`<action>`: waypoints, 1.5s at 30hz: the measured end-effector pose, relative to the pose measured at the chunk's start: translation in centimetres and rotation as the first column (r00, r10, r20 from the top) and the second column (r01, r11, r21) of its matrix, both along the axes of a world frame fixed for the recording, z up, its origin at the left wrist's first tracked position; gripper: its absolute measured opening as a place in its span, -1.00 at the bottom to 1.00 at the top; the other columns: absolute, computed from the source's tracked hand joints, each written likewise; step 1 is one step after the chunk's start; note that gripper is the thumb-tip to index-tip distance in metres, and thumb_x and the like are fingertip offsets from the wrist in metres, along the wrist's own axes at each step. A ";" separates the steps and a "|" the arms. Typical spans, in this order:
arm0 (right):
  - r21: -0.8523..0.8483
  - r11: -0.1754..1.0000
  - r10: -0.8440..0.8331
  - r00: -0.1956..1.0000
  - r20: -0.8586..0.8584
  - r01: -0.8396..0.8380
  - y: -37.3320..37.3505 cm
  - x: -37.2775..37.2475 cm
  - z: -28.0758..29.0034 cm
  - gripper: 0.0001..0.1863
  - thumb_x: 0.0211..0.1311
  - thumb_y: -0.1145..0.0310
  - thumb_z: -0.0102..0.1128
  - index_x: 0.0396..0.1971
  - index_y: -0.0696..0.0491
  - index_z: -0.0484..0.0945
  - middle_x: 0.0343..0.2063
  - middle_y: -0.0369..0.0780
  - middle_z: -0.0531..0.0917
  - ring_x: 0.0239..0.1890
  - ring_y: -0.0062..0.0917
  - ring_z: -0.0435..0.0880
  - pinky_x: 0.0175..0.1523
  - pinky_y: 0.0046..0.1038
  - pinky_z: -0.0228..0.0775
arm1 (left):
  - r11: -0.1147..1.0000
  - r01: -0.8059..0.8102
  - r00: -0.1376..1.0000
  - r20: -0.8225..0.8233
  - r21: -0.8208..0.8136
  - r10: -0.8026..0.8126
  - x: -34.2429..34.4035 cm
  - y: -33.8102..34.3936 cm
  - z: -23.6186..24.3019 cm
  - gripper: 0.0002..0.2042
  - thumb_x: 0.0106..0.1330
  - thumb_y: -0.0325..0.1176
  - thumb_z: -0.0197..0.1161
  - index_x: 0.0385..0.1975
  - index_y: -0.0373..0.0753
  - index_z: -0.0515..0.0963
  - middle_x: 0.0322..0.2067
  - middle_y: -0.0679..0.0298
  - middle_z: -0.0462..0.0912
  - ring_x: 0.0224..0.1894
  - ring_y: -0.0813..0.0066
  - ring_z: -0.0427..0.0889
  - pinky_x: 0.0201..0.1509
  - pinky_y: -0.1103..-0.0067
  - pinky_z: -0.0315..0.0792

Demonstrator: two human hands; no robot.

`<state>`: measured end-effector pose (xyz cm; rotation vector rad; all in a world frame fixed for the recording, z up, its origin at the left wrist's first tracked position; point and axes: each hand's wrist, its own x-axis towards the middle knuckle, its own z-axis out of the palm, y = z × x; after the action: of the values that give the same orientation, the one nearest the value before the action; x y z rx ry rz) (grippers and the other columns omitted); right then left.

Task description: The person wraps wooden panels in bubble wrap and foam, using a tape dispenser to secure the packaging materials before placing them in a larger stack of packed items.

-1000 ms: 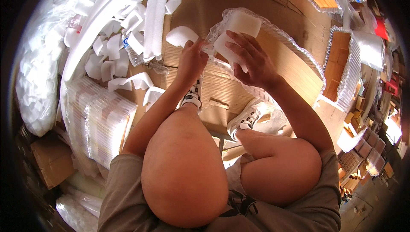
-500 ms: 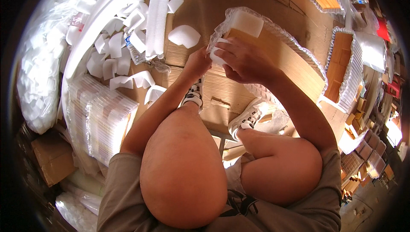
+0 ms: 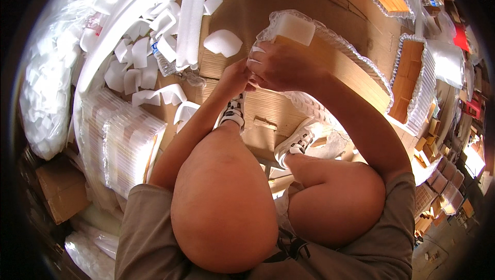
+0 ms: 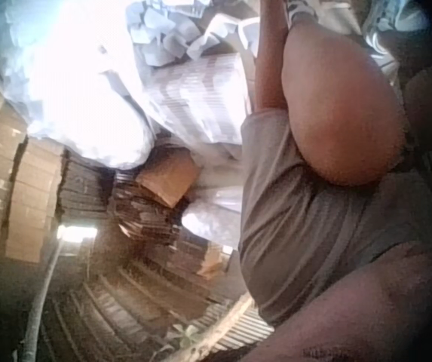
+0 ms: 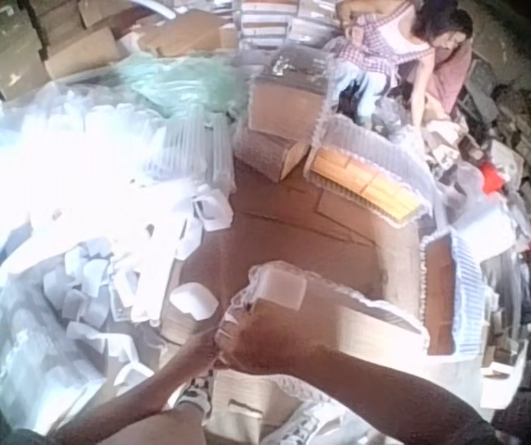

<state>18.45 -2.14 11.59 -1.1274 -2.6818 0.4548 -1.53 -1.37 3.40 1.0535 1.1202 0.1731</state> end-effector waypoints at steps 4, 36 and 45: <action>-0.175 0.984 0.045 0.981 0.187 -0.011 -0.3 -1.5 -0.6 -0.73 0.27 0.17 0.23 -0.41 0.07 0.71 -0.35 -0.22 0.71 -0.13 -0.33 0.64 -0.07 -0.26 0.56 | 0.997 0.062 0.995 -0.076 -0.045 -0.066 -0.2 0.2 0.6 -0.81 0.49 -0.47 0.02 -0.20 -0.45 0.55 -0.52 0.15 0.63 -0.54 0.46 0.66 -0.51 0.45 0.58; -0.247 0.966 -0.003 0.962 0.272 0.073 -1.0 -3.4 -2.1 -0.72 0.13 0.23 0.27 -0.21 0.03 0.74 -0.11 -0.20 0.69 0.09 -0.34 0.58 0.20 -0.27 0.37 | 0.842 -0.123 0.992 -0.047 -0.525 0.116 -2.7 -0.9 -1.3 -0.73 0.49 -0.12 0.17 -0.06 -0.20 0.57 -0.48 0.29 0.57 -0.65 0.54 0.45 -0.59 0.54 0.35; -0.053 0.992 -0.083 0.907 0.413 0.115 -3.5 -5.9 -4.9 -0.72 0.13 0.22 0.23 -0.27 0.06 0.75 -0.21 -0.23 0.72 0.02 -0.35 0.62 0.26 -0.31 0.27 | 0.896 0.288 0.943 -0.061 -0.338 -0.326 -5.1 0.5 -2.5 -0.77 0.50 -0.21 0.12 -0.38 -0.20 0.49 -0.57 0.34 0.50 -0.68 0.56 0.35 -0.63 0.59 0.16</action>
<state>12.59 -5.61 6.72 -1.5251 -2.9570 0.3352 -6.65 -0.85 0.85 0.9360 1.0269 -0.3222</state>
